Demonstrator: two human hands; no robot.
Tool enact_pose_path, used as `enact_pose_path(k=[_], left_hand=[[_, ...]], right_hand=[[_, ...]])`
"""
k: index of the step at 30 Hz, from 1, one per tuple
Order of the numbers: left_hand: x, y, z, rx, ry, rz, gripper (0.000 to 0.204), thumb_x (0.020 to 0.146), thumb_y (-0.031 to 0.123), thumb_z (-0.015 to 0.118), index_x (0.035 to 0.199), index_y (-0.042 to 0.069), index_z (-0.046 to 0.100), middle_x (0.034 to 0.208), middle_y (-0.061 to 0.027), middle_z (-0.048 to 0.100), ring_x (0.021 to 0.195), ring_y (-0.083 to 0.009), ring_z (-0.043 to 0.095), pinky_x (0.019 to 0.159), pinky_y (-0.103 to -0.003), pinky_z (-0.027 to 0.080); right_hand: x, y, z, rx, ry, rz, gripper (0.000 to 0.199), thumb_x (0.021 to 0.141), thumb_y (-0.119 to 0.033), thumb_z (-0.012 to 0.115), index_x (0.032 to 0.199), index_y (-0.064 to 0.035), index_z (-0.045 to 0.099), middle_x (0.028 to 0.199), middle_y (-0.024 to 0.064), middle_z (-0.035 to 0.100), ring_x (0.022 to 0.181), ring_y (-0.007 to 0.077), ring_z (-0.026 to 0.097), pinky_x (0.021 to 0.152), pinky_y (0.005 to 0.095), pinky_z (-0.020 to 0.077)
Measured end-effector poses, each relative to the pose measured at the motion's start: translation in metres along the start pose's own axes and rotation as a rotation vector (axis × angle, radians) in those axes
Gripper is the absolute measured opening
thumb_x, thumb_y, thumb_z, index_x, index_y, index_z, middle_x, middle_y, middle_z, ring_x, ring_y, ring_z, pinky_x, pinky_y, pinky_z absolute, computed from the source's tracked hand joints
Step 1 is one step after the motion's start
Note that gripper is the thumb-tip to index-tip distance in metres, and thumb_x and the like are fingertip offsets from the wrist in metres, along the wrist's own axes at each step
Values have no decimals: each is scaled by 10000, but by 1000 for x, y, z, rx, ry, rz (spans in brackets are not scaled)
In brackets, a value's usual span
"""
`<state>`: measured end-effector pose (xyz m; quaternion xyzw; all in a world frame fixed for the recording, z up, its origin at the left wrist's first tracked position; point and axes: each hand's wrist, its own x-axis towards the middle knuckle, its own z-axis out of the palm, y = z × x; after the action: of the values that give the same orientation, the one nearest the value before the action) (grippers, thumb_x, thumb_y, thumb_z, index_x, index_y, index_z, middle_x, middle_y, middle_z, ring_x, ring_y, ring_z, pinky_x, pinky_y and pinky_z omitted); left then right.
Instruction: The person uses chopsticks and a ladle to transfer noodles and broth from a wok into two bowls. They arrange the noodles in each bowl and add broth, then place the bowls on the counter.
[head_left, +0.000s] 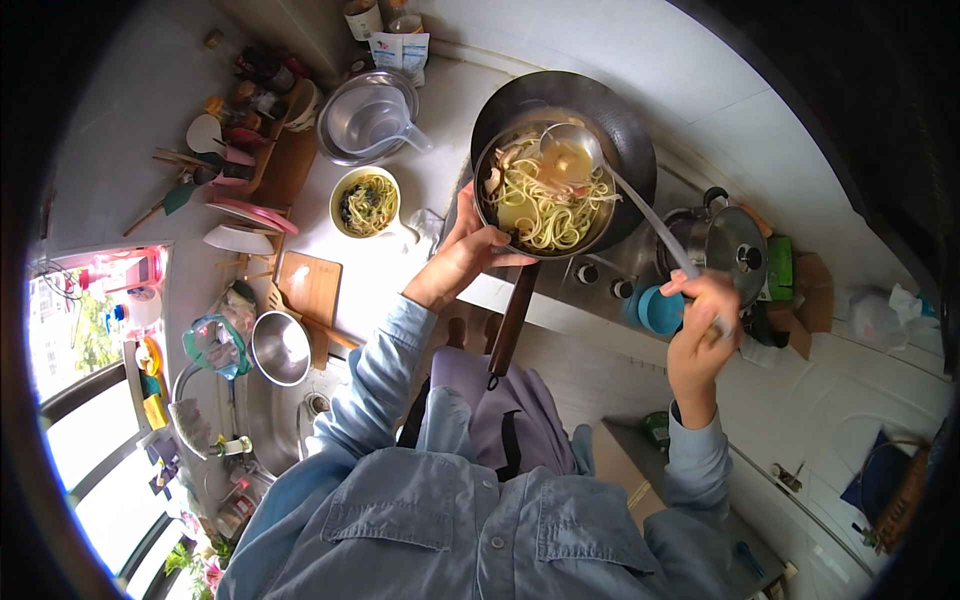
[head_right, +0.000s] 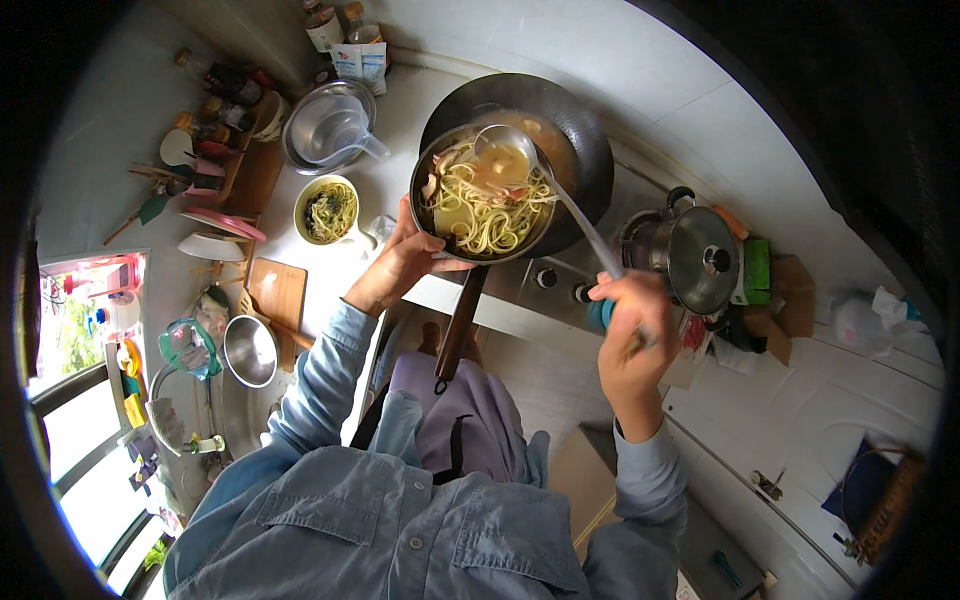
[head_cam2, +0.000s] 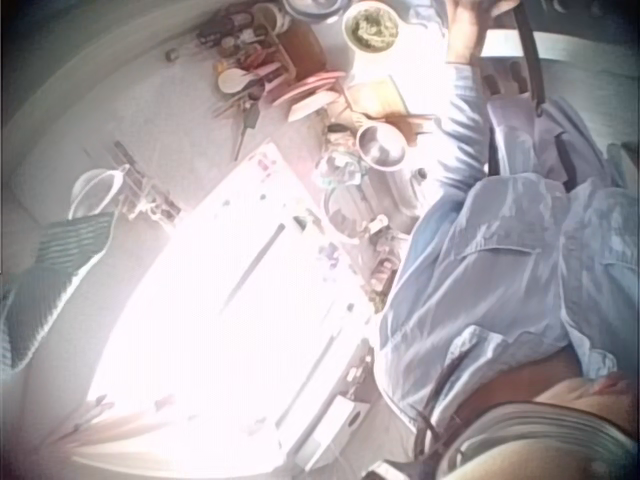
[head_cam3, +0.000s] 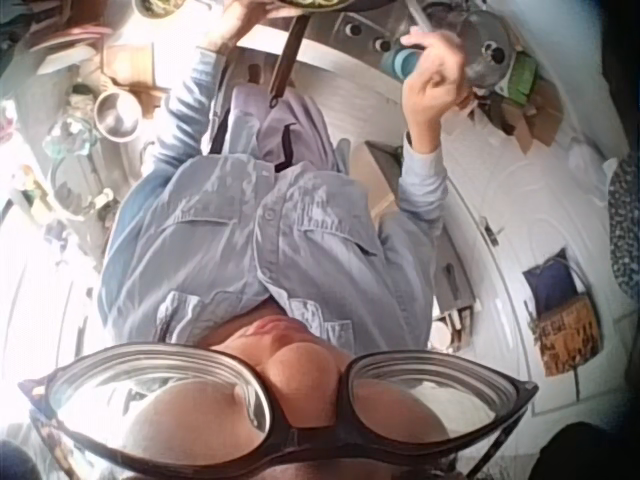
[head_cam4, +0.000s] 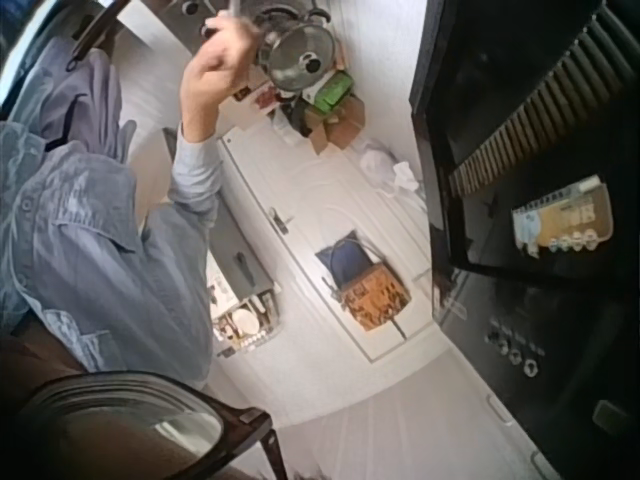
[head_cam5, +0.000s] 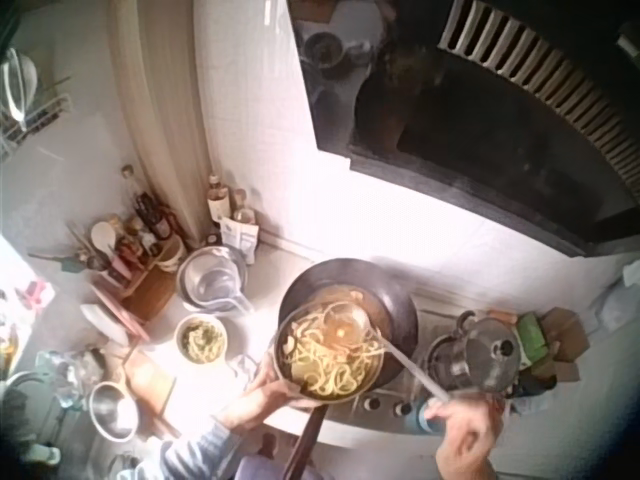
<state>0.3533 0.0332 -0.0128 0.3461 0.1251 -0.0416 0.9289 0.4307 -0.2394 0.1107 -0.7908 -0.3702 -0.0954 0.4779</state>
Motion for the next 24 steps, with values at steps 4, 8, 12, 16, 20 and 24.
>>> enact_pose_path(k=[4, 8, 12, 16, 20, 24], left_hand=[[-2, 0, -2, 10, 9, 15, 768, 884, -52, 474, 1549, 219, 201, 1545, -131, 366, 1368, -354, 483, 1030, -565, 557], [-3, 2, 0, -7, 13, 24, 767, 888, -48, 471, 1554, 212, 192, 1544, -142, 364, 1374, -371, 472, 1035, -581, 546], [-1, 2, 1, 13, 26, 57, 741, 892, -46, 461, 1540, 194, 195, 1538, -154, 366, 1370, -380, 478, 1027, -583, 551], [0, -2, 1, 17, 53, 91, 683, 892, -49, 453, 1494, 184, 230, 1526, -157, 381, 1364, -384, 488, 1027, -579, 554], [4, -8, -3, -11, 73, 91, 808, 864, -64, 461, 1543, 208, 118, 1565, -149, 294, 1367, -385, 485, 1007, -549, 573], [7, -9, -2, 0, 81, 116, 791, 867, -63, 460, 1532, 206, 127, 1558, -145, 300, 1383, -370, 463, 1017, -555, 564]], right_hand=[[-4, -3, -3, -361, -153, -429, 383, 798, 116, 708, 1103, -82, 590, 1024, 136, 672, 852, 310, 715, 681, 362, 614], [-7, 0, -9, -413, -158, -467, 343, 827, 84, 703, 1101, -86, 586, 1021, 138, 675, 863, 304, 724, 692, 359, 621], [-19, 16, -13, -100, 151, -68, 161, 1085, -143, 454, 1070, 0, 525, 973, 176, 681, 820, 241, 666, 685, 334, 561], [-15, 7, 0, 41, 446, 376, 279, 1128, -225, 379, 1005, -10, 507, 893, 109, 635, 813, 173, 634, 602, 268, 440], [-18, 10, 13, 12, 458, 453, 262, 1115, -192, 399, 953, -23, 516, 859, 79, 615, 786, 155, 636, 554, 243, 400], [-23, 4, 18, -12, 427, 459, 236, 1104, -165, 410, 968, -12, 527, 876, 90, 634, 727, 154, 633, 553, 244, 396]])
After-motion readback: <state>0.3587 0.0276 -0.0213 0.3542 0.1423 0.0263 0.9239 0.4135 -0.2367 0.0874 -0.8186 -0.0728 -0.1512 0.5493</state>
